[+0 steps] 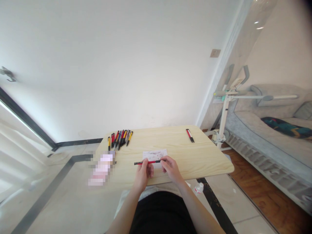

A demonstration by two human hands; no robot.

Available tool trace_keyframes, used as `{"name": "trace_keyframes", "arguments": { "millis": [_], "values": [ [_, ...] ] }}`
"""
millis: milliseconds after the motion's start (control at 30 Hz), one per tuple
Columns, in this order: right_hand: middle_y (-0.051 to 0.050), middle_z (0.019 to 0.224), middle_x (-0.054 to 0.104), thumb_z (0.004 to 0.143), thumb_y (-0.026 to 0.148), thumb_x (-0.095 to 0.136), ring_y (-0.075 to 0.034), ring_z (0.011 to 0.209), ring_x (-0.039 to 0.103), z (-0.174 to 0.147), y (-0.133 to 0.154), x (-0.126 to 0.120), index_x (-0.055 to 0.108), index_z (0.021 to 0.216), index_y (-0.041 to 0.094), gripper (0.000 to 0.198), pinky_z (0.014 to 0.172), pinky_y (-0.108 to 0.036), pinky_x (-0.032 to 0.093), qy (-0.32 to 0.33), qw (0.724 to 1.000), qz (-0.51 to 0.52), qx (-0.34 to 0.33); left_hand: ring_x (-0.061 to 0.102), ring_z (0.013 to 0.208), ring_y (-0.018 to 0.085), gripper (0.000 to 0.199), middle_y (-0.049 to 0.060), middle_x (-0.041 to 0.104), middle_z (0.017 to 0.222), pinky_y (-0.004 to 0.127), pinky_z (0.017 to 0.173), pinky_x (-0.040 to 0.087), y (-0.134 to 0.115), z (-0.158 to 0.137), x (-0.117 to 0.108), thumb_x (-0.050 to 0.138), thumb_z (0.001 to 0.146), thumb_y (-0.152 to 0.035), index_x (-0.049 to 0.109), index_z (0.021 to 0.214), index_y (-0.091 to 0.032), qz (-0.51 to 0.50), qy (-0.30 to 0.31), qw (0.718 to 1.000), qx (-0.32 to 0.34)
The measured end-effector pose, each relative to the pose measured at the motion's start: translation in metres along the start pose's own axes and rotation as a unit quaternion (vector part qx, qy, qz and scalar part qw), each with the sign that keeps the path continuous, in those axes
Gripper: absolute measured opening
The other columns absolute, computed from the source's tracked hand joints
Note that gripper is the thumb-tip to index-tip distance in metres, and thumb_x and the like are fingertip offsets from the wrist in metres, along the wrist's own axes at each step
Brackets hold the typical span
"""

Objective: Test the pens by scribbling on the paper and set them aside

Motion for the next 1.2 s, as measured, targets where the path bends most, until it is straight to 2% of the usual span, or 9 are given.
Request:
{"name": "trace_keyframes", "arguments": {
  "millis": [267, 633, 1200],
  "values": [
    [0.006, 0.045, 0.042, 0.078, 0.032, 0.051, -0.007, 0.04, 0.04, -0.0004, 0.0031, -0.0002, 0.056, 0.076, 0.015, 0.018, 0.038, -0.018, 0.03, 0.002, 1.0, -0.01, -0.008, 0.04, 0.035, 0.007, 0.036, -0.004, 0.047, 0.046, 0.021, 0.036, 0.026, 0.0016, 0.0007, -0.0001, 0.049, 0.074, -0.05, 0.043, 0.061, -0.017, -0.004, -0.007, 1.0, -0.014],
    [0.006, 0.046, 0.041, 0.078, 0.036, 0.051, -0.007, 0.04, 0.039, -0.0013, 0.0066, 0.0005, 0.057, 0.075, 0.015, 0.022, 0.039, -0.019, 0.03, 0.003, 1.0, -0.024, -0.006, 0.04, 0.035, 0.008, 0.034, -0.004, 0.047, 0.047, 0.021, 0.036, 0.027, -0.001, -0.0007, 0.0021, 0.048, 0.075, -0.048, 0.042, 0.062, -0.017, -0.017, -0.001, 1.0, -0.015],
    [0.006, 0.036, 0.036, 0.08, 0.046, 0.043, -0.006, 0.034, 0.033, -0.0018, 0.0018, -0.001, 0.052, 0.052, 0.015, 0.043, 0.038, -0.019, 0.026, 0.003, 0.996, -0.091, 0.01, 0.04, 0.035, 0.008, 0.033, -0.005, 0.046, 0.045, 0.022, 0.037, 0.026, -0.0007, -0.0013, 0.0042, 0.048, 0.075, -0.046, 0.041, 0.059, -0.017, -0.017, 0.01, 1.0, -0.018]
  ]
}}
Point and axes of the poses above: each hand's wrist, its own z-axis towards the middle knuckle, its own x-axis out of the palm, y = z × x, the point moved 10 cm from there along z, towards the middle knuckle
